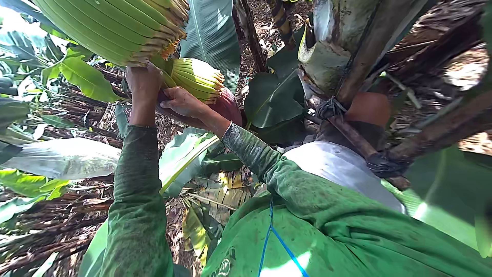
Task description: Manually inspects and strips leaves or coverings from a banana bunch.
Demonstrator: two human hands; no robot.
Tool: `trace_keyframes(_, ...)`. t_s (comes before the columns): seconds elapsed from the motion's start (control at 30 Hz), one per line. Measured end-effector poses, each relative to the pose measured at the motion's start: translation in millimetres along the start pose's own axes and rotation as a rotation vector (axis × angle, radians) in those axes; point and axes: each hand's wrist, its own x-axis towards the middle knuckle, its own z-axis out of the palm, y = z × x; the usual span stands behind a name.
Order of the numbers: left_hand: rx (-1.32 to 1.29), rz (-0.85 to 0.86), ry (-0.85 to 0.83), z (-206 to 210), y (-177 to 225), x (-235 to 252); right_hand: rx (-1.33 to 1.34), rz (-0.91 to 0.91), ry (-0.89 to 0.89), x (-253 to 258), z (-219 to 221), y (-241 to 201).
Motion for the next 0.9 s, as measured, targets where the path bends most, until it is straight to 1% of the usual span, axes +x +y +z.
trace_keyframes(0.1, -0.035, 0.039, 0.013, -0.6, -8.2, -0.4, 0.008, 0.018, -0.02, 1.1, 1.4, -3.3)
trace_keyframes(0.2, -0.08, 0.017, 0.03, -3.7, -10.9, -2.3, -0.008, -0.011, -0.01, 1.9, 5.3, -4.5)
trace_keyframes(0.27, -0.038, 0.04, 0.041, -6.7, -13.5, -2.1, -0.011, -0.035, -0.006, 3.3, 8.9, -4.1)
trace_keyframes(0.37, 0.03, 0.111, -0.022, -18.4, -23.6, -1.7, -0.033, -0.036, -0.042, 4.5, 12.2, -9.9)
trace_keyframes(0.43, -0.007, 0.052, -0.137, -23.1, -30.8, -2.6, -0.097, -0.021, -0.06, 1.9, 13.5, -15.7)
trace_keyframes(0.5, -0.141, -0.046, -0.25, -17.1, -42.0, -0.8, -0.14, -0.014, -0.042, -1.8, 18.4, -14.0)
trace_keyframes(0.57, -0.214, -0.072, -0.232, -9.5, -47.8, 0.9, -0.141, -0.004, 0.01, -2.0, 26.6, -8.0)
trace_keyframes(0.63, -0.187, -0.031, -0.17, -4.7, -47.8, -0.3, -0.11, 0.017, 0.055, -2.5, 35.6, -2.5)
trace_keyframes(0.77, -0.112, 0.12, -0.044, 8.2, -54.1, -0.3, 0.028, 0.029, 0.108, 1.3, 52.6, 10.1)
trace_keyframes(0.83, -0.215, 0.204, -0.015, 16.2, -66.8, 4.1, 0.111, 0.044, 0.13, 6.0, 56.9, 19.1)
trace_keyframes(0.9, -0.488, 0.283, -0.141, 21.3, -91.7, 8.5, 0.156, 0.099, 0.145, 10.6, 54.1, 30.1)
